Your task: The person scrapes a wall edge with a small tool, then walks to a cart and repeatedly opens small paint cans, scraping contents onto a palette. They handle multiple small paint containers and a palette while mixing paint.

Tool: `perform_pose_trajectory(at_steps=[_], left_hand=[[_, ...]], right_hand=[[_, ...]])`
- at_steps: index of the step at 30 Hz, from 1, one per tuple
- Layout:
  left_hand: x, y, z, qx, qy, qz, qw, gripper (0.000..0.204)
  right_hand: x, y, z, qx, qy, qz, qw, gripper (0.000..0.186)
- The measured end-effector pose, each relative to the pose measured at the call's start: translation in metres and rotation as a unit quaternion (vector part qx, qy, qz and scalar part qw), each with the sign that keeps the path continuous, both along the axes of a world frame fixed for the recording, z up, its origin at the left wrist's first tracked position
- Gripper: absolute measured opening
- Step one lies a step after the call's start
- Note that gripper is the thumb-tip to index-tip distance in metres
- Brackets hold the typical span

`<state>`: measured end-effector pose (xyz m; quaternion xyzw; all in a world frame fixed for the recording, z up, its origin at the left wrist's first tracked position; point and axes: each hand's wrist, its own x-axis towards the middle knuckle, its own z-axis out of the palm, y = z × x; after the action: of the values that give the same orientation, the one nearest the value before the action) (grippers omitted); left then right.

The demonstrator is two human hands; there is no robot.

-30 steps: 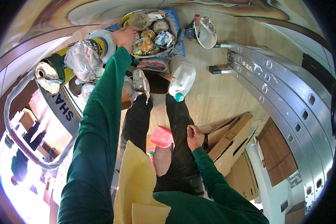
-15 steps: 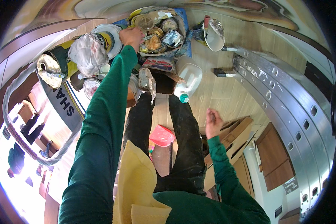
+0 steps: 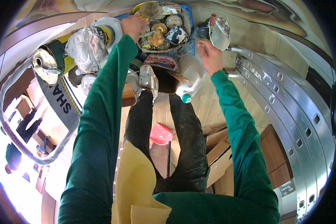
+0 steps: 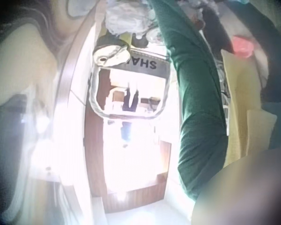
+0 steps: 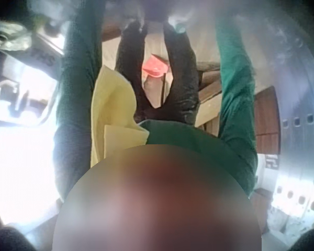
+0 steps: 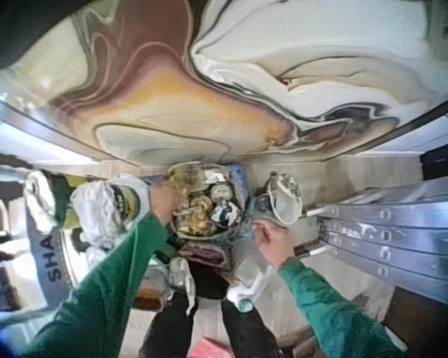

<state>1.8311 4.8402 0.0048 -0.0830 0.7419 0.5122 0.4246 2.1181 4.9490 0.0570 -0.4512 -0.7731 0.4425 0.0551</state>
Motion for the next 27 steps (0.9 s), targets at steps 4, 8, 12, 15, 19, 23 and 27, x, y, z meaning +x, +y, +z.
perform_pose_trajectory(at_steps=[4,8,12,15,19,23,27], left_hand=[[0.021,-0.026,0.031,-0.071,-0.013,-0.015,0.997,0.026],[0.043,-0.043,0.046,-0.089,-0.009,-0.033,0.995,0.017],[0.048,-0.046,0.038,-0.138,0.007,-0.042,0.989,0.022],[0.049,-0.046,0.019,-0.08,-0.07,0.068,0.992,0.033],[0.048,-0.038,-0.019,0.023,-0.113,0.243,0.963,0.034],[0.044,-0.04,-0.044,0.055,-0.104,0.317,0.941,0.032],[0.038,-0.042,-0.051,0.031,-0.111,0.325,0.939,0.032]], right_hand=[[-0.027,0.001,-0.032,0.023,-0.065,0.085,0.994,0.024],[-0.046,0.003,-0.051,0.035,-0.115,0.136,0.983,0.026],[-0.061,0.006,-0.055,0.049,-0.102,0.151,0.982,0.031],[-0.074,0.008,-0.057,0.052,-0.106,0.168,0.979,0.035],[-0.083,0.01,-0.059,0.026,-0.116,0.159,0.98,0.034],[-0.06,0.006,-0.055,0.007,-0.057,0.149,0.987,0.032],[-0.015,0.008,-0.049,0.019,-0.022,0.136,0.99,0.031]])
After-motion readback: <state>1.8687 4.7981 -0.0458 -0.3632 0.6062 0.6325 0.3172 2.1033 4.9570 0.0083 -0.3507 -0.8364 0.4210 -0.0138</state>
